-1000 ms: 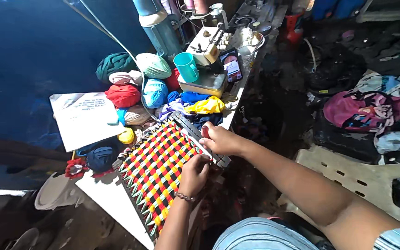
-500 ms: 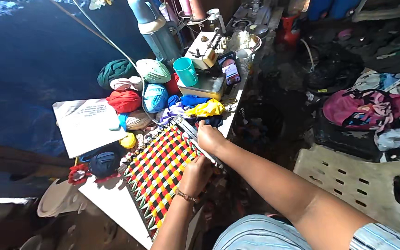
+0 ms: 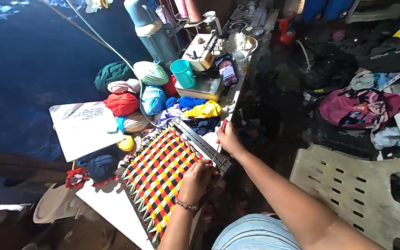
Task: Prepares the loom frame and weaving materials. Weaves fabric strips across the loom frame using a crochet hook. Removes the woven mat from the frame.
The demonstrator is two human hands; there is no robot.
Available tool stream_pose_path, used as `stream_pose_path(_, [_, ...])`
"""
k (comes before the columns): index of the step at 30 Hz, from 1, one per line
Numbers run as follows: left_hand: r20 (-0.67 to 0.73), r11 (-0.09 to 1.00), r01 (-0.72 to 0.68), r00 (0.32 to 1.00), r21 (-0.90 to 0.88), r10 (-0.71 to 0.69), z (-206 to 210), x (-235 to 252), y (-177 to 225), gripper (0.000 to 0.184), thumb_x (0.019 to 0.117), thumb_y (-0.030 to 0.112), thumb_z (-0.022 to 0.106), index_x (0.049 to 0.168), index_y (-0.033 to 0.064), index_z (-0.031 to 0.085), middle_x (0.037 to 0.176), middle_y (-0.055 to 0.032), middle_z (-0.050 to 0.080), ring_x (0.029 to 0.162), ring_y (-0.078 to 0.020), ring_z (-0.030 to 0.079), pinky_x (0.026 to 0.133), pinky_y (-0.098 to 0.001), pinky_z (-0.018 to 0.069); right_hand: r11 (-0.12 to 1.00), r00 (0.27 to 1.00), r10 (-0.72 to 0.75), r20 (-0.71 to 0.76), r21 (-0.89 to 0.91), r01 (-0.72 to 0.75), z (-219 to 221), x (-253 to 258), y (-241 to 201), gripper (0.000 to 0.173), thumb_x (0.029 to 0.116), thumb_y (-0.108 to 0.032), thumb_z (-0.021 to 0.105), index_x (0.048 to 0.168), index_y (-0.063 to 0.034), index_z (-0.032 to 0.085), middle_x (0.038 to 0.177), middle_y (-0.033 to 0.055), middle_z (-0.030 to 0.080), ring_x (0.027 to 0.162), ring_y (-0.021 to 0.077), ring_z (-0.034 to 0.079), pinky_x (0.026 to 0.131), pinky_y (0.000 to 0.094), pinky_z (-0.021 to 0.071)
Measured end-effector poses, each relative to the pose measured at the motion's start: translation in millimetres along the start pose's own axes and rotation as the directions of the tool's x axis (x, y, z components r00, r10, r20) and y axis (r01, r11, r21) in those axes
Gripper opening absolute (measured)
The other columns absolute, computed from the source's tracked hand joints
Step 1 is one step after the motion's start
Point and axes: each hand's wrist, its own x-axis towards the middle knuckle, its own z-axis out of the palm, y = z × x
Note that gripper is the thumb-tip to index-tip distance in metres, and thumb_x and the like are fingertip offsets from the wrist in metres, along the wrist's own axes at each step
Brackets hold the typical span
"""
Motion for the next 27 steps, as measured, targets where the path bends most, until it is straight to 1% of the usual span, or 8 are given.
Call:
stream_pose_path(5, [0.001,0.998,0.053,0.999,-0.027,-0.053,-6.3,6.9,-0.7,0.018,0.0908,0.013,0.066,0.091,-0.0005,0.077,0.097,-0.0127,0.078,0.088,-0.0204,0.076,0.083,-0.0329,0.0613,0.898,0.9,-0.435,0.028,0.083,0.431,1.2,-43.0,-7.7,0.034,0.1041,-0.02,0.053,0.124,0.0087,0.053,0.083,0.0123,0.065,0.073,0.0194,0.065,0.073,0.0388,0.0565])
stream_pose_path(9, [-0.002,0.995,0.099,0.995,-0.013,-0.099,-10.6,10.0,11.6,0.023,0.0808,0.006,0.066,0.098,-0.0077,0.075,0.101,-0.0198,0.076,0.092,-0.0309,0.076,0.084,-0.0461,0.0608,0.592,0.592,-0.8,0.098,-0.04,0.805,7.9,-79.4,1.1,0.023,0.0985,-0.016,0.06,0.102,0.0069,0.064,0.088,0.0188,0.069,0.08,0.0266,0.071,0.075,0.0389,0.0588])
stream_pose_path(11, [0.016,0.987,0.157,0.987,-0.028,-0.157,-14.4,7.4,16.9,0.031,0.0826,0.007,0.066,0.109,-0.0083,0.073,0.102,-0.02,0.076,0.094,-0.0314,0.075,0.087,-0.0488,0.0593,0.491,0.495,-0.856,0.149,-0.065,0.869,7.9,-83.1,0.8,0.022,0.0995,-0.016,0.059,0.098,0.0057,0.064,0.087,0.0205,0.07,0.083,0.0299,0.072,0.078,0.0399,0.0595])
stream_pose_path(15, [-0.028,0.986,0.165,0.986,-0.013,-0.165,-21.9,4.5,28.9,0.025,0.074,0.006,0.071,0.092,-0.0121,0.072,0.092,-0.0226,0.075,0.084,-0.0318,0.075,0.079,-0.0455,0.0602,0.455,0.458,-0.881,0.116,-0.057,0.889,14.8,-71.4,-2.6,0.022,0.0979,-0.015,0.061,0.102,0.006,0.064,0.084,0.018,0.069,0.076,0.0266,0.071,0.074,0.0365,0.0595])
stream_pose_path(18, [0.066,0.877,0.466,0.885,-0.122,-0.461,-31.8,2.8,45.7,0.039,0.0814,0.009,0.073,0.11,-0.0156,0.065,0.102,-0.0229,0.072,0.099,-0.0274,0.071,0.092,-0.045,0.055,0.414,0.401,-0.895,0.195,0.028,0.91,28.3,-67.7,-6.5,0.021,0.0975,-0.013,0.065,0.106,0.0059,0.066,0.09,0.0185,0.072,0.083,0.0279,0.073,0.079,0.0385,0.0609])
stream_pose_path(22, [0.136,0.79,0.58,0.815,-0.198,-0.564,-34.2,-6.4,46.8,0.026,0.0829,0.012,0.071,0.095,-0.0114,0.066,0.085,-0.012,0.069,0.083,-0.0106,0.066,0.081,-0.0282,0.0536,0.426,0.372,-0.878,0.301,0.135,0.895,42.6,-70.0,-10.2,0.031,0.0967,-0.016,0.067,0.113,0.0104,0.065,0.103,0.0245,0.069,0.087,0.0304,0.071,0.081,0.0388,0.0594])
stream_pose_path(25, [0.18,0.877,0.481,0.864,-0.018,-0.47,-33.9,-4.6,50.7,0.034,0.0872,0.011,0.069,0.107,-0.0159,0.067,0.101,-0.0294,0.071,0.096,-0.0404,0.072,0.089,-0.0565,0.0552,0.521,0.506,-0.849,0.153,0.078,0.85,37.1,-67.5,-13.3,0.028,0.0966,-0.014,0.064,0.109,0.0107,0.068,0.104,0.0241,0.07,0.088,0.0266,0.07,0.081,0.0354,0.0585])
stream_pose_path(27, [0.267,0.878,0.477,0.843,0.03,-0.467,-34.8,4.4,56.7,0.03,0.0922,0.009,0.066,0.114,-0.0118,0.068,0.109,-0.0296,0.07,0.105,-0.0444,0.069,0.095,-0.0591,0.0526,0.693,0.698,-0.715,0.027,-0.1,0.714,22.4,-61.7,-13.1,0.024,0.0985,-0.012,0.06,0.11,0.0071,0.069,0.106,0.0198,0.072,0.093,0.0259,0.072,0.085,0.0374,0.0589])
